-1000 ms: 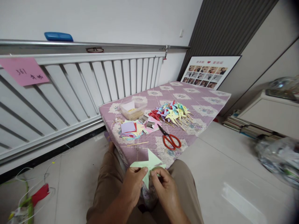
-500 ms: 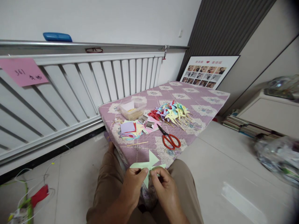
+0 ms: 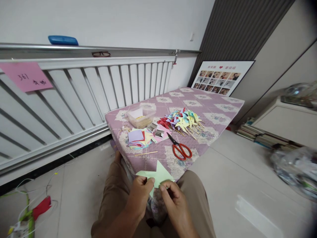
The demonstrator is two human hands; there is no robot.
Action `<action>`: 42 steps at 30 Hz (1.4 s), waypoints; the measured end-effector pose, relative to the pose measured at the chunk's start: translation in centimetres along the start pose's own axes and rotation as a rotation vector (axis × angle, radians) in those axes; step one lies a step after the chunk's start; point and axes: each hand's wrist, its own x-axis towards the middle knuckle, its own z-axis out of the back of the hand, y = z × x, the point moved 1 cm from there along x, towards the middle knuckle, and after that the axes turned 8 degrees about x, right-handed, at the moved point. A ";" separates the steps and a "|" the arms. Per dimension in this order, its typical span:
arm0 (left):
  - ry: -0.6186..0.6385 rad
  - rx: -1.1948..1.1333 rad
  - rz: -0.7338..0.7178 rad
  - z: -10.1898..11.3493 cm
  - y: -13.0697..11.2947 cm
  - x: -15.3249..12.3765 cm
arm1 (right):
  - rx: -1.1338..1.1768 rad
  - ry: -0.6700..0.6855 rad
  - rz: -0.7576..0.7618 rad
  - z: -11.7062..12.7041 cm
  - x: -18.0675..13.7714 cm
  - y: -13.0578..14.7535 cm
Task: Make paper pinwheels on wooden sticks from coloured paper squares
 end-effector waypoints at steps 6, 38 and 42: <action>0.084 -0.046 0.002 1.3 -0.3 1.0 | 0.121 -0.100 -0.048 1.7 0.3 -0.6; 0.532 0.408 -0.149 3.6 -4.3 0.2 | -0.122 0.523 0.077 4.5 2.0 5.5; 0.530 0.424 -0.174 3.2 -4.7 -0.2 | -0.052 0.508 -0.008 4.3 2.2 5.2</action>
